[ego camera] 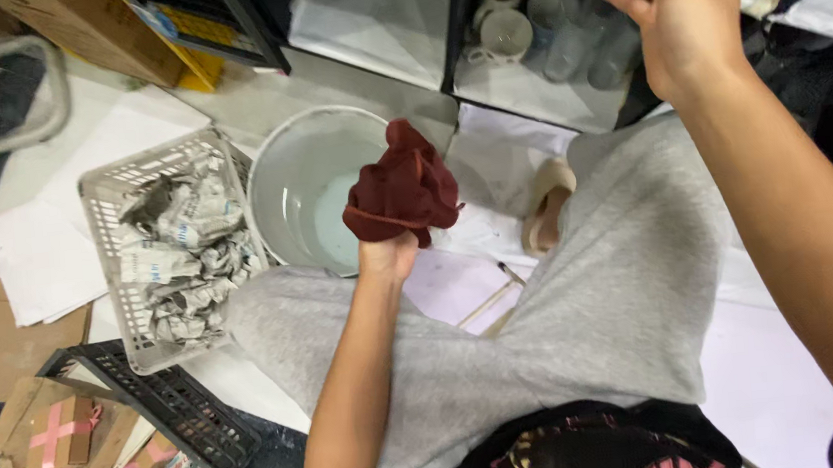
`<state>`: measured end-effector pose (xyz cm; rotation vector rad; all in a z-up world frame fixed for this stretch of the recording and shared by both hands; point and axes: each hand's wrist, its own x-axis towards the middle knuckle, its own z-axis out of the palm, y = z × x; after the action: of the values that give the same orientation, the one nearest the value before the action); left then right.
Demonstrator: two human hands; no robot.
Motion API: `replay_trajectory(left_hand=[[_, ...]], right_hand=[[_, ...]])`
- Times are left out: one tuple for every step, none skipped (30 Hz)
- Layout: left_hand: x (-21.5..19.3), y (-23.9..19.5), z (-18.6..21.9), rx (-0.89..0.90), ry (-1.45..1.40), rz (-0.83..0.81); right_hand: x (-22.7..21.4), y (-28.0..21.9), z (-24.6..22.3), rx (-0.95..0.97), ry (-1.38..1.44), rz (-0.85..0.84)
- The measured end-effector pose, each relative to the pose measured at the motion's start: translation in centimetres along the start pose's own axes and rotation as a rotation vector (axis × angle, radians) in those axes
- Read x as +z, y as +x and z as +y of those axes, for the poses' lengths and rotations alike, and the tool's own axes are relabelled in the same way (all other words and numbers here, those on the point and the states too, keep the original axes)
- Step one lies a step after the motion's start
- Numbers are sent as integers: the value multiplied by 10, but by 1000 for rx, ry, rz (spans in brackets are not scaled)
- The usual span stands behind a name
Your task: The person sits cross-legged on the floor and wipes several ceramic mugs and glassware with a maroon cloth. They handle each item one at a time, wiping the exterior and interior, then place the cleaned items on a nearby shelf. The person also folds the cloth and handles crumpled newspaper at the end.
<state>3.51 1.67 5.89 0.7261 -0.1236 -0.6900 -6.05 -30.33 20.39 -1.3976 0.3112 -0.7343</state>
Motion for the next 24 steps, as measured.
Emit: replay_trajectory(left_hand=[[7,-3,8,36,17,-62],[15,-5,16,72,33,-125],[22,-10,22,67,29,-134],[28,-14,30,62,26,-142],[37,-13,39,64,22,-158],[47,-12,46,72,-47,-215],[54,-16,52,78,-114,-267],[60,-18,57,84,-181,-318],[64,-19,60,-2,-253,-149],[66,-19,63,-83,-326,23],[67,-17,66,-154,-396,193],[67,-15,68,-112,-392,107],[65,-13,69,-66,-386,19],[61,-11,68,-19,-378,-68],[55,-11,67,28,-366,-152],[49,-10,64,62,-356,-228],[42,-12,60,82,-348,-281],[34,-15,59,72,-356,-264],[28,-13,59,70,-358,-265],[22,-14,60,81,-357,-274],[17,-10,65,81,-367,-291],[15,-6,68,78,-375,-315],[14,-8,72,67,-390,-341],[15,-7,75,39,-373,-382]], right_hand=[[5,-5,-6,29,-40,20],[10,-6,-11,40,-42,34],[11,-9,-14,58,-49,50],[12,-12,-15,77,-57,66],[13,-10,-17,48,-54,39],[13,-11,-18,19,-52,12],[13,-14,-16,-3,-48,-16],[14,-14,-14,-17,-34,-8],[15,-15,-10,-28,-23,-3],[15,-16,-7,-38,-12,1],[20,-15,-1,-73,-60,-1],[28,-15,6,-108,-108,-2],[35,-12,12,-148,-154,-4],[43,-10,16,-161,-177,-64],[55,-9,25,-173,-199,-124],[70,-6,33,-184,-221,-184],[85,-2,39,-181,-196,-231],[103,7,45,-177,-172,-278],[123,21,49,-182,-175,-281],[144,36,51,-187,-178,-285],[165,55,51,-193,-343,-220],[184,76,49,-197,-508,-151],[199,95,48,-178,-647,-107],[209,110,46,-143,-779,-81]])
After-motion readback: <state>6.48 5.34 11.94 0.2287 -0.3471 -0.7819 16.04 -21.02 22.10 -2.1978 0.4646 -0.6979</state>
